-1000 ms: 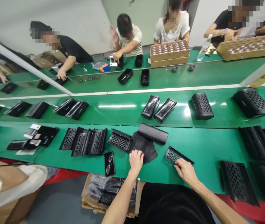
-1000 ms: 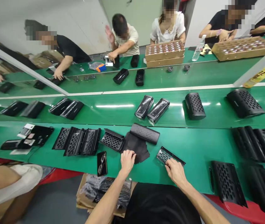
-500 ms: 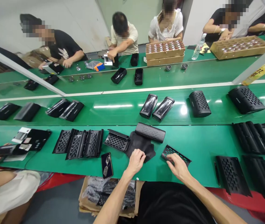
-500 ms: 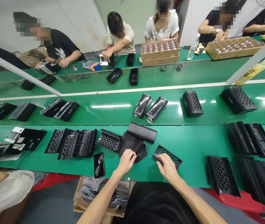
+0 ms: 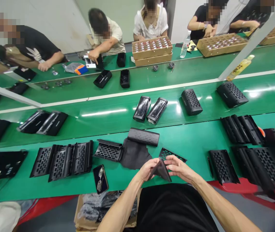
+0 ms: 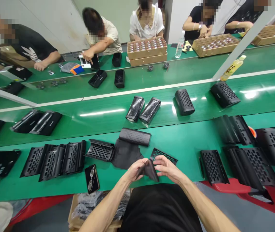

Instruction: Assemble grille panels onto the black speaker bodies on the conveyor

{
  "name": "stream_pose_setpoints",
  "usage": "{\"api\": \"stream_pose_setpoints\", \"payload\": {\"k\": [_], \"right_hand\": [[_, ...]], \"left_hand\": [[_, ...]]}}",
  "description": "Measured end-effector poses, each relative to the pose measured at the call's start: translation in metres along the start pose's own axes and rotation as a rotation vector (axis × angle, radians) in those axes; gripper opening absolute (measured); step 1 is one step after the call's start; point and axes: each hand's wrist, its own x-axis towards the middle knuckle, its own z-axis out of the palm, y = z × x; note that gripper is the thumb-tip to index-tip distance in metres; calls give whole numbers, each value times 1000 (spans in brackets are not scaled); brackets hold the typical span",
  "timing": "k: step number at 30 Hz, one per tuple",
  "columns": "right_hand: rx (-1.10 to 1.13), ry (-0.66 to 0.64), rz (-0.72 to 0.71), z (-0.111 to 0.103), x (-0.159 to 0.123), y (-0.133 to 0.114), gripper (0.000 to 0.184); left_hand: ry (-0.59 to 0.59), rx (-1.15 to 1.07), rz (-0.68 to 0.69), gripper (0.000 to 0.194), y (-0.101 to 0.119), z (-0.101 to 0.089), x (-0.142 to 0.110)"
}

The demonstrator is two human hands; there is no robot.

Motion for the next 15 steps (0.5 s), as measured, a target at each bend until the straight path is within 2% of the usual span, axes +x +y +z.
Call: {"api": "stream_pose_setpoints", "payload": {"k": [2,3,6,9,11,13,15], "right_hand": [[-69,22,-41,-3,-1,2,73],[-126,28,-53,-5,-1,3,71],[-266,111,-56,-11,-1,2,48],[-329,241,-60,-22,-6,-2,44],[-362,305,-51,-29,-9,-4,41],[-387,350,-31,-34,-11,-5,38],[-413,387,-12,-37,-10,-4,35]], "left_hand": [[-35,-29,-48,48,1,9,9],[-41,-39,-64,46,1,13,12],[-24,-55,-82,42,5,20,21],[-12,-68,-92,41,9,20,25],[-24,-69,-101,49,11,18,28],[-4,89,-59,59,8,17,32],[72,347,22,57,4,16,39]]}}
